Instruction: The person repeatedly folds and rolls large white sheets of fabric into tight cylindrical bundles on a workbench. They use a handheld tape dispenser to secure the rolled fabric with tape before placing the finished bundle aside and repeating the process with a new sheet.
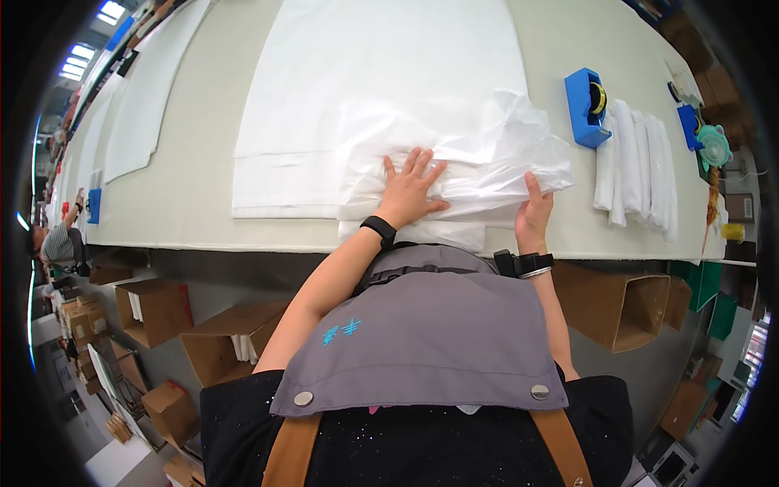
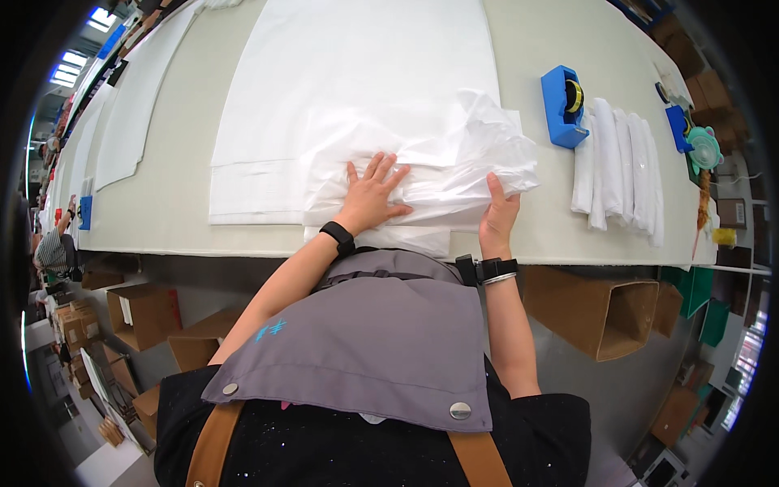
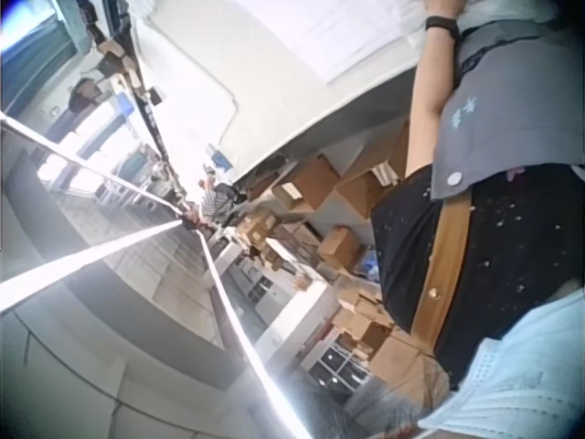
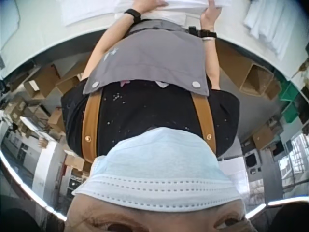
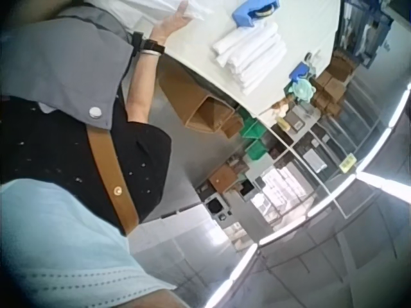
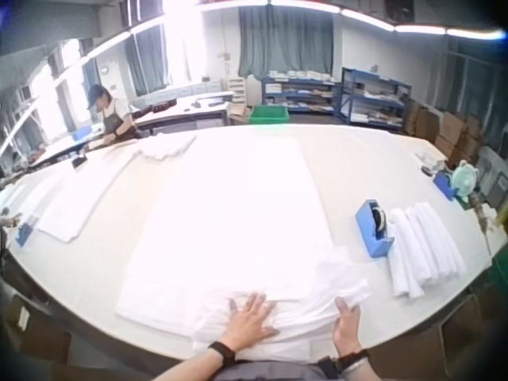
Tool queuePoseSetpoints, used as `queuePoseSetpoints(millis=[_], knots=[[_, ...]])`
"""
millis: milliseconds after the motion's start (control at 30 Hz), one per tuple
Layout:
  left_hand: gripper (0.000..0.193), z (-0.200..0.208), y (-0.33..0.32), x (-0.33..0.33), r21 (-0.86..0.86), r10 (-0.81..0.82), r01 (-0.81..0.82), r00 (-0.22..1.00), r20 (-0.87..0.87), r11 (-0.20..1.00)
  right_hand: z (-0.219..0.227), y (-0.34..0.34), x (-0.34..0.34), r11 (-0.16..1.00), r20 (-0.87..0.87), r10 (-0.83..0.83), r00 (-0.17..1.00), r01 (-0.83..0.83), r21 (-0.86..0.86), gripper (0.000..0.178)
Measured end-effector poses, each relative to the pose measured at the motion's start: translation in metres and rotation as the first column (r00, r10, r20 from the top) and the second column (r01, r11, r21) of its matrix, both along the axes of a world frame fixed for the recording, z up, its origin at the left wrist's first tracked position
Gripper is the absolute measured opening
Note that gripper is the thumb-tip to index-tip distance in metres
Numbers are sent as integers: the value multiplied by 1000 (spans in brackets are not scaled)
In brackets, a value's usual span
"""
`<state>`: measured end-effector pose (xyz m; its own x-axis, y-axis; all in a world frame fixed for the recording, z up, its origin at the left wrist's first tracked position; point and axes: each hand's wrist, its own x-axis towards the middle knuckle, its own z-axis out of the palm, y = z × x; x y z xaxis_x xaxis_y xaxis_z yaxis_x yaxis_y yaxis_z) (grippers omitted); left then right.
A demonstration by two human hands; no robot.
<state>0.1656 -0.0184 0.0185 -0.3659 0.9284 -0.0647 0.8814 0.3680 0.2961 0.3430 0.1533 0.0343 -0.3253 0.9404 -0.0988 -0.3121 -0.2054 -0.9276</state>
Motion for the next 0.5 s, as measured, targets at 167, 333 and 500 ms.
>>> queuePoseSetpoints(millis=[167,333,500], knots=[[80,-3,-3,1,41,24,-23,999,-27,999,37,-1,-45,396,586,129,800,-583,709,39],[72,7,-2,-5,39,33,-40,987,157,998,33,-1,-78,-182,907,131,401,-889,420,27],[79,3,-4,-3,69,42,-51,991,125,996,29,-8,-78,17,847,307,435,-892,452,47]])
